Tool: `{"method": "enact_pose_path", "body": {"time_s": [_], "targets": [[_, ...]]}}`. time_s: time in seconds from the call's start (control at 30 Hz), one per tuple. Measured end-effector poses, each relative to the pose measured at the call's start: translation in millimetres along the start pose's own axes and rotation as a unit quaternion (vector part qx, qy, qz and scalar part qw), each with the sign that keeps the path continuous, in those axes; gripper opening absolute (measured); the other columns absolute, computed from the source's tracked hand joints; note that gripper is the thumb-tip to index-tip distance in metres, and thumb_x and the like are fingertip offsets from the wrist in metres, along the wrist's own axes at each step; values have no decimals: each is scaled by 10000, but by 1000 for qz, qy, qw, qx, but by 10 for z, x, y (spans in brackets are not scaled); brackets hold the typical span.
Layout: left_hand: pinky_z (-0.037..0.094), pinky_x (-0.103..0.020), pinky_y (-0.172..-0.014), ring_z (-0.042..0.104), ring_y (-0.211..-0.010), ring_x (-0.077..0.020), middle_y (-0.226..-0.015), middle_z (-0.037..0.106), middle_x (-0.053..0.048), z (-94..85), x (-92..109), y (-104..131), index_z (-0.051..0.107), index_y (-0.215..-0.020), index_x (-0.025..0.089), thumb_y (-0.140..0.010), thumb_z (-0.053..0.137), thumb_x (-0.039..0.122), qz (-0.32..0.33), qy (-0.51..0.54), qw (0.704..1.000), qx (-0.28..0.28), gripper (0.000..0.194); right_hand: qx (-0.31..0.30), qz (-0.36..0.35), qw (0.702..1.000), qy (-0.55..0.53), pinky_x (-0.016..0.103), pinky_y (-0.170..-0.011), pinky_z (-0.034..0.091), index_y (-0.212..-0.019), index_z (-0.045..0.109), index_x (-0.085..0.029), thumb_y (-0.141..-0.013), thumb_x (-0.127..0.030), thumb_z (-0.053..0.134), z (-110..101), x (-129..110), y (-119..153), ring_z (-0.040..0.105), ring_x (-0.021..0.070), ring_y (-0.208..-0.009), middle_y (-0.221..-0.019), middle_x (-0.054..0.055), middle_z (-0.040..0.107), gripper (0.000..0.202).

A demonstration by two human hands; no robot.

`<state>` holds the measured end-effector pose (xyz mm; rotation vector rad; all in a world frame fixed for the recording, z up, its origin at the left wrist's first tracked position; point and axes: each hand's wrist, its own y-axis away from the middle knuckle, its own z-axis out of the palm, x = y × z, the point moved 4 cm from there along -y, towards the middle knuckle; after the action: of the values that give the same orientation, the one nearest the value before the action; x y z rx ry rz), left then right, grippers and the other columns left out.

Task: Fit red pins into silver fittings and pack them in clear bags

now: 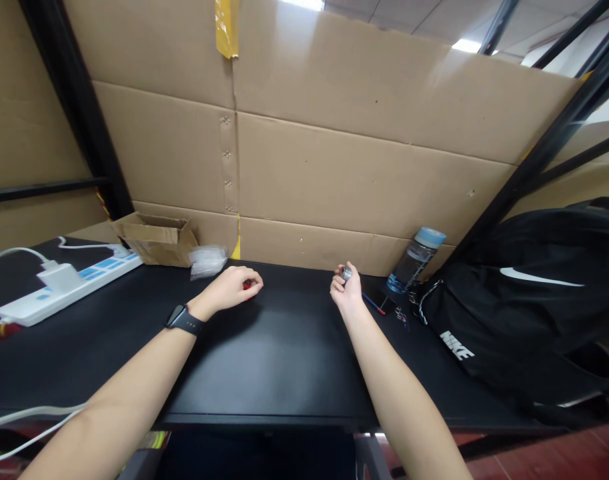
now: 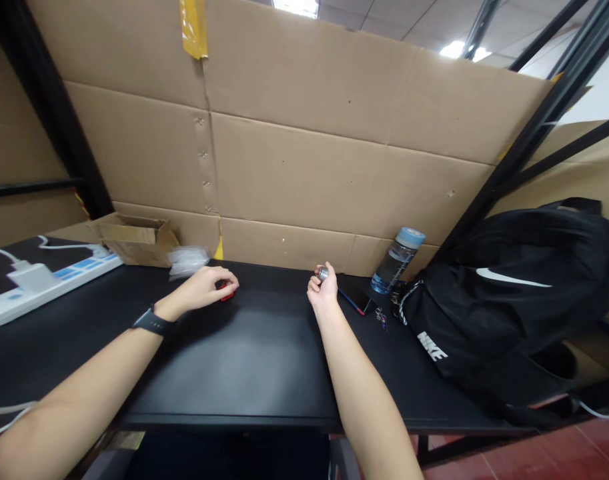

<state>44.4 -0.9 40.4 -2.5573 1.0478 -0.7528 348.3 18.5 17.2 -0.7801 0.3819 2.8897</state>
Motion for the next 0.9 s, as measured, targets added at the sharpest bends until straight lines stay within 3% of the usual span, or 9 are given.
{"method": "enact_pose_path", "body": {"time_s": [0.2, 0.33, 0.57, 0.8, 0.9], "targets": [[427, -240, -696, 624, -697, -145, -780, 719, -8, 4, -5, -6, 732, -838, 196, -855, 574, 196, 1, -2, 1000, 2, 159, -23, 27, 999, 2, 142, -263, 164, -704, 459, -191, -946, -256, 403, 4, 24, 20, 264, 28, -325, -563, -60, 454, 257], [426, -240, -689, 621, -686, -144, -769, 716, -8, 0, 1, -4, 731, -836, 195, -854, 572, 200, 2, -2, 1000, 2, 161, 7, 26, 1000, 6, 144, -283, 208, -720, 459, -199, -896, -186, 401, -20, 66, -9, 306, 52, -334, -498, -88, 350, 186], [430, -241, -703, 628, -707, -148, -791, 723, -12, 3, 1, -3, 731, -842, 197, -859, 569, 212, 3, -7, 1000, -2, 164, 51, 36, 998, 10, 146, -335, 334, -713, 440, -205, -828, -176, 437, -96, 131, -80, 421, 79, -391, -498, -59, 413, 118], [434, -240, -691, 627, -699, -148, -789, 722, -18, 6, -7, -7, 734, -846, 193, -866, 563, 229, 1, -3, 1000, -2, 175, -12, 23, 999, -25, 130, -344, 336, -680, 416, -201, -836, -206, 444, -64, 64, -33, 389, 60, -407, -516, -67, 374, 159], [436, -243, -691, 627, -697, -149, -792, 724, -21, 12, -14, -4, 736, -855, 193, -866, 561, 231, 2, -4, 1000, -3, 180, -11, 7, 1000, -20, 115, -345, 355, -711, 457, -196, -856, -223, 442, -68, 21, -63, 482, 75, -467, -561, -40, 437, 149]]}}
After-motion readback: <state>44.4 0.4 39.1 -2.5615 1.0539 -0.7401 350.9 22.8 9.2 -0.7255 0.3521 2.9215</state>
